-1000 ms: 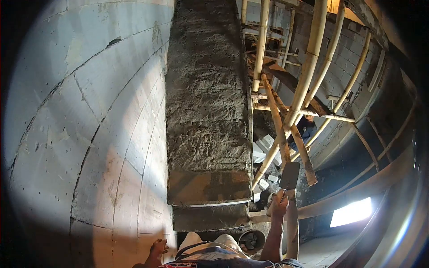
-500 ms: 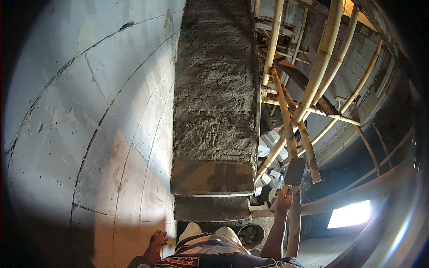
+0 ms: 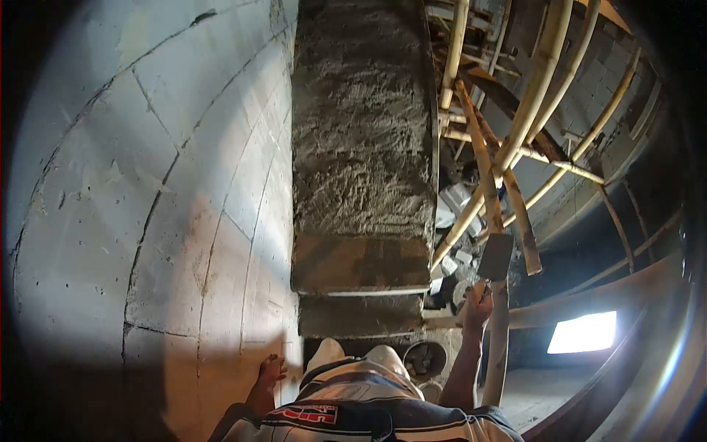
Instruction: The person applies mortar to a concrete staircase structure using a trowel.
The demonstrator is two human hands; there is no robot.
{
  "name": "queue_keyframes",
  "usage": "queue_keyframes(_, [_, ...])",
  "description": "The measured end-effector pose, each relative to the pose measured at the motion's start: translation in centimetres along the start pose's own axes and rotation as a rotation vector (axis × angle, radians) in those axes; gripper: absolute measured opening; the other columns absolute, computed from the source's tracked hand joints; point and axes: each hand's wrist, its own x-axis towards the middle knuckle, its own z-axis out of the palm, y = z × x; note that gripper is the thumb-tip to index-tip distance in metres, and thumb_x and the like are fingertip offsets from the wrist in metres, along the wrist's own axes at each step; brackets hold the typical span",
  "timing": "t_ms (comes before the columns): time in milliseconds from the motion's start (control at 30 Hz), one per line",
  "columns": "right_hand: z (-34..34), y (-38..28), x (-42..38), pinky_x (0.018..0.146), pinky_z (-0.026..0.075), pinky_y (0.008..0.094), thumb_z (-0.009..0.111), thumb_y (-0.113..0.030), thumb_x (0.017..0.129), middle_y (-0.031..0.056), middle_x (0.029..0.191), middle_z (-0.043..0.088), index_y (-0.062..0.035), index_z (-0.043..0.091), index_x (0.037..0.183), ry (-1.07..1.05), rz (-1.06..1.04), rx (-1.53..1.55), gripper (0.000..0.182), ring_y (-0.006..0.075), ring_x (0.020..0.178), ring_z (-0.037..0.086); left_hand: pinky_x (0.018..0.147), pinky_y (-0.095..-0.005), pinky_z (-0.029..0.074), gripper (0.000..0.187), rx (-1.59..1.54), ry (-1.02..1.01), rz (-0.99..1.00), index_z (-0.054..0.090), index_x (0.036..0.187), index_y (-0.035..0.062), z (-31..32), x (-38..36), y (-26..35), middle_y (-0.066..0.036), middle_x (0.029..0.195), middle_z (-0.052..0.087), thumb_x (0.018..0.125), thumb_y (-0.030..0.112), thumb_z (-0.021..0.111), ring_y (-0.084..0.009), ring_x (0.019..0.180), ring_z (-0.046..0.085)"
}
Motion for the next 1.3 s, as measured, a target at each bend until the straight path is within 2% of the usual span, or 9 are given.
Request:
queue_keyframes(133, [1.0, -2.3, -1.4, 0.043, 0.042, 0.0274, 0.064, -0.011, 0.076, 0.0021, 0.069, 0.053, -0.0023, 0.055, 0.096, -0.023, 0.109, 0.029, 0.024, 0.0104, 0.05, 0.05, 0.05, -0.0331, 0.051, 0.025, -0.015, 0.085, 0.013, 0.052, 0.103, 0.0153, 1.1, -1.9, 1.4, -0.002, 0.079, 0.055, 0.082, 0.024, 0.063, -0.0201, 0.065, 0.06])
queue_keyframes(200, [1.1, -2.5, -2.0, 0.06, 0.043, 0.0276, 0.066, -0.016, 0.075, 0.0, 0.081, 0.055, -0.0033, 0.058, 0.096, -0.036, 0.14, -0.09, 0.026, 0.0094, 0.067, 0.049, 0.052, -0.0362, 0.051, 0.013, -0.089, -0.044, -0.001, 0.053, 0.089, 0.0157, -0.2, -0.1, 0.0, -0.003, 0.081, 0.055, 0.084, 0.025, 0.061, -0.0227, 0.068, 0.06])
queue_keyframes(267, [0.3, -0.3, -2.6, 0.06, 0.043, 0.0261, 0.068, -0.02, 0.077, -0.0012, 0.079, 0.054, -0.0032, 0.057, 0.1, -0.098, 0.126, -0.09, 0.031, 0.0091, 0.068, 0.049, 0.053, -0.0366, 0.051, 0.015, -0.179, -0.29, -0.008, 0.054, 0.091, 0.0149, -2.6, 2.8, -1.9, -0.003, 0.085, 0.057, 0.084, 0.026, 0.061, -0.0219, 0.068, 0.06])
queue_keyframes(400, [0.3, 1.0, -4.0, 0.065, 0.043, 0.0261, 0.063, -0.012, 0.08, 0.0021, 0.087, 0.054, -0.0009, 0.055, 0.103, -0.131, 0.061, -0.046, 0.027, 0.0088, 0.074, 0.048, 0.06, -0.0346, 0.05, 0.018, 0.084, 0.073, 0.008, 0.054, 0.096, 0.0146, 1.0, -3.9, 1.7, -0.001, 0.086, 0.054, 0.083, 0.026, 0.059, -0.0184, 0.073, 0.059])
queue_keyframes(567, [0.4, 0.3, -5.2, 0.065, 0.041, 0.0248, 0.061, -0.011, 0.081, 0.0, 0.085, 0.051, -0.0021, 0.053, 0.106, -0.215, 0.377, -0.105, 0.027, 0.009, 0.074, 0.047, 0.058, -0.0322, 0.05, 0.017, 0.045, -0.01, -0.055, 0.055, 0.094, 0.0151, 0.0, -2.9, 0.9, -0.001, 0.085, 0.055, 0.085, 0.029, 0.059, -0.0159, 0.071, 0.059])
queue_keyframes(800, [0.8, 1.9, -5.4, 0.064, 0.041, 0.025, 0.061, -0.012, 0.081, 0.0009, 0.084, 0.051, -0.0027, 0.053, 0.104, -0.234, 0.41, -0.064, 0.026, 0.009, 0.073, 0.048, 0.062, -0.0372, 0.053, 0.029, 0.097, -0.022, -0.028, 0.053, 0.11, 0.0148, 1.1, -4.1, 2.1, -0.003, 0.096, 0.056, 0.086, 0.029, 0.059, -0.0188, 0.076, 0.061])
queue_keyframes(867, [0.8, 2.8, -5.2, 0.044, 0.042, 0.0269, 0.063, -0.016, 0.082, 0.0033, 0.071, 0.055, -0.0044, 0.052, 0.097, -0.2, 0.309, -0.066, 0.023, 0.011, 0.049, 0.051, 0.063, -0.0365, 0.053, 0.032, 0.036, 0.047, -0.037, 0.051, 0.113, 0.0151, 1.8, -4.4, 2.3, -0.004, 0.096, 0.056, 0.086, 0.028, 0.059, -0.0193, 0.079, 0.06])
queue_keyframes(900, [0.5, 3.5, -5.1, 0.046, 0.043, 0.0264, 0.064, -0.015, 0.081, 0.0034, 0.073, 0.055, -0.0037, 0.051, 0.099, -0.212, 0.295, -0.169, 0.024, 0.0109, 0.052, 0.051, 0.063, -0.0333, 0.051, 0.042, 0.029, 0.018, -0.049, 0.048, 0.12, 0.0112, 1.5, -3.3, 1.5, -0.006, 0.103, 0.056, 0.085, 0.03, 0.06, -0.0184, 0.078, 0.06])
queue_keyframes(1300, [0.9, 3.2, -5.3, 0.057, 0.044, 0.0286, 0.064, -0.013, 0.079, 0.0035, 0.08, 0.052, -0.0022, 0.052, 0.104, -0.214, 0.373, -0.041, 0.029, 0.0112, 0.065, 0.05, 0.06, -0.0317, 0.052, 0.03, 0.094, -0.028, -0.048, 0.053, 0.108, 0.0121, 2.4, -2.8, 3.0, -0.006, 0.099, 0.057, 0.085, 0.029, 0.06, -0.0187, 0.074, 0.061])
